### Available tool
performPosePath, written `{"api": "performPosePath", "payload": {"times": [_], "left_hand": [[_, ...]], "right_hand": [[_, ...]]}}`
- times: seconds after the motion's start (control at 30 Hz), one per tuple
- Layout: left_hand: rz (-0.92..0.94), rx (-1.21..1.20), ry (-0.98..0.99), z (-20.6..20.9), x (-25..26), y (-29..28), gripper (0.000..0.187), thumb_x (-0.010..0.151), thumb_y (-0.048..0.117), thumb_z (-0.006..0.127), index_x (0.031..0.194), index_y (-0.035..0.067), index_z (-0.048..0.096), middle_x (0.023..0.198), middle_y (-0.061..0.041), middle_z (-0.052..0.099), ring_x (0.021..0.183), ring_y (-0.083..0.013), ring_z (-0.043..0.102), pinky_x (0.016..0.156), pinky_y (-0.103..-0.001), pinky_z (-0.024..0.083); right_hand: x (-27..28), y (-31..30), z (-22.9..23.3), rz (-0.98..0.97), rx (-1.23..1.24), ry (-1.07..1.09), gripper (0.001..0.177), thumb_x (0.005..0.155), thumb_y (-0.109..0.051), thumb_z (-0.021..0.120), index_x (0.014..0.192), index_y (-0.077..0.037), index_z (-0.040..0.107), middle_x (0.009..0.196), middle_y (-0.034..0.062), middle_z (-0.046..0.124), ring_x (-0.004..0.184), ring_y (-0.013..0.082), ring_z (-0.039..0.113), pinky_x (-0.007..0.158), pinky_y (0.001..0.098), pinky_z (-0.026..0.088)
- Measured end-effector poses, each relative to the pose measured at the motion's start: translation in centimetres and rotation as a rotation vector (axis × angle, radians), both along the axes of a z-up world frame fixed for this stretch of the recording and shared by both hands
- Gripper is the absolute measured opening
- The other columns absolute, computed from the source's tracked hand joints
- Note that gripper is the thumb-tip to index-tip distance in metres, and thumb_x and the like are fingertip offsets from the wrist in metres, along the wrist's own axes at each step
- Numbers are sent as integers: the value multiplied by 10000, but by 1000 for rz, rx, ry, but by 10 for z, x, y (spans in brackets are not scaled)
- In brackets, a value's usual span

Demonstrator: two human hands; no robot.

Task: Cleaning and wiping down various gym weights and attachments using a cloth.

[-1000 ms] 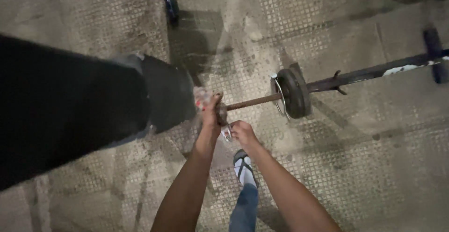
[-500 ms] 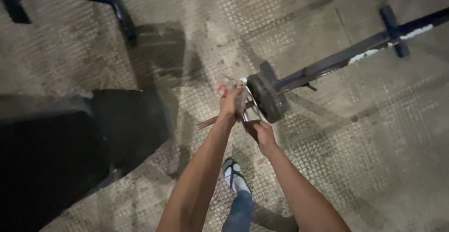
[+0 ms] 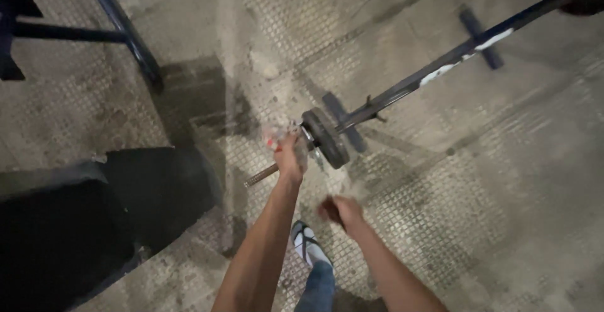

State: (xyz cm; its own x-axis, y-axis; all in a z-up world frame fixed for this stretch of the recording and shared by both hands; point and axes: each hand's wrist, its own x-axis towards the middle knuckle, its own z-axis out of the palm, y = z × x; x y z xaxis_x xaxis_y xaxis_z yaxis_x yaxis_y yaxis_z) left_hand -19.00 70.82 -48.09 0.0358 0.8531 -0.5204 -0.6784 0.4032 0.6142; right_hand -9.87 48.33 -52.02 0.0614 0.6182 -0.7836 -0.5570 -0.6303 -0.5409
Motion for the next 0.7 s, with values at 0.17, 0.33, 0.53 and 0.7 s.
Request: {"api": "performPosePath", "payload": {"times": [0.17,0.33,0.53,0.7], "left_hand": [[-89,-38,179,67,14,-54,245,921,133,717,1143,33,687,982,-18,684,882,-165,635,763,-329,501],[-322,21,363,141,59,-120,245,902,156,757,1073,-17,723,861,-16,694,758,-170,622,648,-330,472],[-708,149,503,244,142,-233,351,860,222,758,1156,42,699,813,-25,668,675,-211,576,590,-347,447],[-959,-35,442,251,226,-345,513,1025,497,587,1222,38,705,880,-49,612,762,-198,564,664,-368,457]], "right_hand": [[19,-102,2,-191,-268,288,365,1062,-243,539,945,86,646,830,196,697,755,320,725,832,488,642],[59,-154,72,-343,-197,463,453,1018,-310,461,1025,93,669,922,212,737,782,331,707,779,481,568],[149,-143,196,-618,85,196,369,1023,-262,472,1111,32,679,1017,156,738,927,314,702,840,466,569],[219,-217,311,-727,162,90,379,1031,-235,473,1272,17,623,1218,158,679,1059,318,677,923,502,540]]}}
